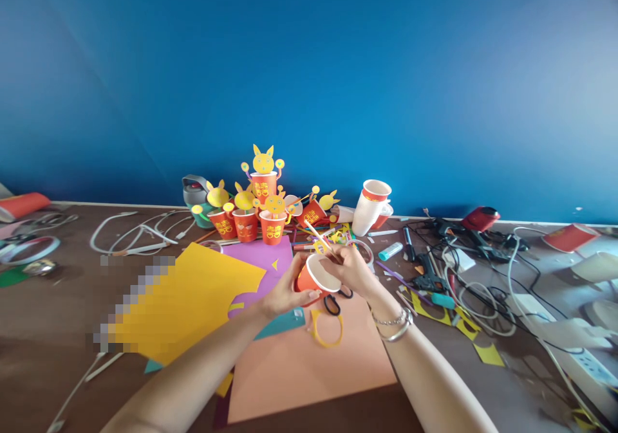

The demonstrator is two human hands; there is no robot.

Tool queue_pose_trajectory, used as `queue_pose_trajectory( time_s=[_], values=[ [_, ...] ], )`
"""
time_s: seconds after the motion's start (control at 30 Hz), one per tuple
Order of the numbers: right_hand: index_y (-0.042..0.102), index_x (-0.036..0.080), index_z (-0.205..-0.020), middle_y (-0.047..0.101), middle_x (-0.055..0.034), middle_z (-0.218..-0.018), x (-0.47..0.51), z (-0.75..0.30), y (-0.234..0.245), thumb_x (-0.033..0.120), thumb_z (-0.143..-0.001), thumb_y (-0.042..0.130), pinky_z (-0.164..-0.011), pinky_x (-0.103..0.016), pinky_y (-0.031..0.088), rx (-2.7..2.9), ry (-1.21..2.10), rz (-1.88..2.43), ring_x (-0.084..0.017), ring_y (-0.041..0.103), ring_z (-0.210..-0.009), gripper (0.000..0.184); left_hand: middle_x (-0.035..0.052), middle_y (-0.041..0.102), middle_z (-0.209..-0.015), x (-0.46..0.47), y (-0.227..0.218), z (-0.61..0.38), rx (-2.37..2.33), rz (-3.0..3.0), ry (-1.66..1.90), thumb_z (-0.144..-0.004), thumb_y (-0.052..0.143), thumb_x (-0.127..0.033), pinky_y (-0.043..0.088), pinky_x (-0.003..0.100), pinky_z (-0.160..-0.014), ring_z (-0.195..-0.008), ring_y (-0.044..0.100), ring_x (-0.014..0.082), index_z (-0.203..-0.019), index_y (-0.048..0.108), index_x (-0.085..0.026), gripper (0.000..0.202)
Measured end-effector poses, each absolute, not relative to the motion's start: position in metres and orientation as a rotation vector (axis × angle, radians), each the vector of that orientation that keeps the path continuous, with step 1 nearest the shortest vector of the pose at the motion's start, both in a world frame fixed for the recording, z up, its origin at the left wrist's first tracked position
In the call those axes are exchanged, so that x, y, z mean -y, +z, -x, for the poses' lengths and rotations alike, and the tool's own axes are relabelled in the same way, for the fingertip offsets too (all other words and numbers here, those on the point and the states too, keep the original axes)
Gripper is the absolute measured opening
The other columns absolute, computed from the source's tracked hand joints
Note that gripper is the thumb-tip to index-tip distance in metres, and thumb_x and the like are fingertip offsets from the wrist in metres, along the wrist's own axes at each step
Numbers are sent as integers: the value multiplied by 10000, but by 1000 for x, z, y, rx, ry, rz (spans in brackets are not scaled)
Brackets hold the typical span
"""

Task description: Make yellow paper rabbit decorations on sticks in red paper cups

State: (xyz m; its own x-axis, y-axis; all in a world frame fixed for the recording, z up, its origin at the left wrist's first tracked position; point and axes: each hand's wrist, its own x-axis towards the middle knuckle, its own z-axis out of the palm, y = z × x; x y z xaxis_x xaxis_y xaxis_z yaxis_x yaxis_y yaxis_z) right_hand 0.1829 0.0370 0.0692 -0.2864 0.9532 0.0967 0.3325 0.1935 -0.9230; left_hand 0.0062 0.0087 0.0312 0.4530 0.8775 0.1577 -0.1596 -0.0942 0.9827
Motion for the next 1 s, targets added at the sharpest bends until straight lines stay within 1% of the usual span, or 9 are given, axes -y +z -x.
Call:
queue_pose_trajectory(
  time_s=[0.1, 0.23, 0.4, 0.57, 0.7, 0.77, 0.83, 0.9, 1.0],
  values=[
    [481, 186, -617, 448, 41, -556, -36, -183, 70, 275, -721, 576, -482, -220, 299, 1783, 1048, 1251, -102, 391, -523, 167, 113, 526, -1213, -11, 28, -7, -650, -1534, 1031, -687, 744, -450, 455, 388, -933, -1159, 528, 296, -1181, 421, -219, 634],
    [479, 191, -637, 497, 15, -602, -31, -177, 71, 242, -742, 544, -523, -236, 319, 1822, 845, 1277, -125, 430, -564, 134, 126, 505, -1226, -15, 22, -8, -630, -1656, 1090, -700, 743, -382, 443, 414, -965, -1181, 519, 304, -1188, 405, -215, 617],
    [450, 201, -641, 473, 14, -611, -30, -174, 64, 256, -806, 507, -536, -246, 307, 1867, 680, 1264, -131, 419, -568, 183, 123, 542, -1180, -17, 21, -7, -665, -1690, 1128, -686, 743, -445, 449, 418, -956, -1147, 536, 308, -1180, 406, -209, 643],
    [502, 192, -680, 531, -3, -661, -31, -175, 61, 286, -829, 522, -565, -248, 334, 1871, 707, 1216, -140, 461, -605, 178, 122, 539, -1195, -15, 27, -6, -654, -1660, 1106, -691, 736, -468, 456, 404, -947, -1150, 536, 303, -1189, 428, -206, 641],
    [547, 180, -724, 548, -3, -672, -35, -177, 65, 369, -808, 575, -571, -243, 365, 1783, 874, 1218, -136, 476, -610, 209, 108, 536, -1241, -11, 32, -5, -708, -1549, 1052, -699, 740, -444, 456, 404, -958, -1168, 535, 296, -1226, 443, -224, 644],
    [532, 185, -754, 556, -3, -705, -39, -181, 66, 427, -834, 537, -581, -239, 387, 1673, 933, 1195, -136, 498, -635, 255, 95, 549, -1247, -10, 34, -5, -761, -1485, 1043, -700, 745, -422, 465, 401, -947, -1163, 541, 292, -1235, 447, -239, 639],
    [494, 198, -753, 550, -3, -706, -45, -188, 64, 448, -875, 447, -579, -241, 394, 1575, 910, 1224, -138, 508, -641, 282, 85, 564, -1243, -10, 34, -4, -799, -1447, 1061, -689, 757, -399, 476, 395, -931, -1155, 548, 293, -1231, 463, -249, 636],
    [465, 207, -721, 533, 1, -661, -51, -197, 61, 412, -880, 402, -565, -248, 383, 1593, 820, 1309, -140, 493, -610, 267, 76, 587, -1224, -12, 32, -3, -814, -1420, 1083, -676, 769, -380, 486, 391, -918, -1137, 561, 294, -1221, 485, -255, 627],
    [467, 202, -681, 518, 8, -599, -55, -208, 58, 326, -861, 405, -541, -253, 343, 1824, 695, 1423, -133, 460, -559, 227, 66, 632, -1169, -19, 23, 0, -831, -1354, 1142, -677, 765, -379, 499, 382, -897, -1082, 597, 280, -1218, 514, -262, 608]
  ],
)
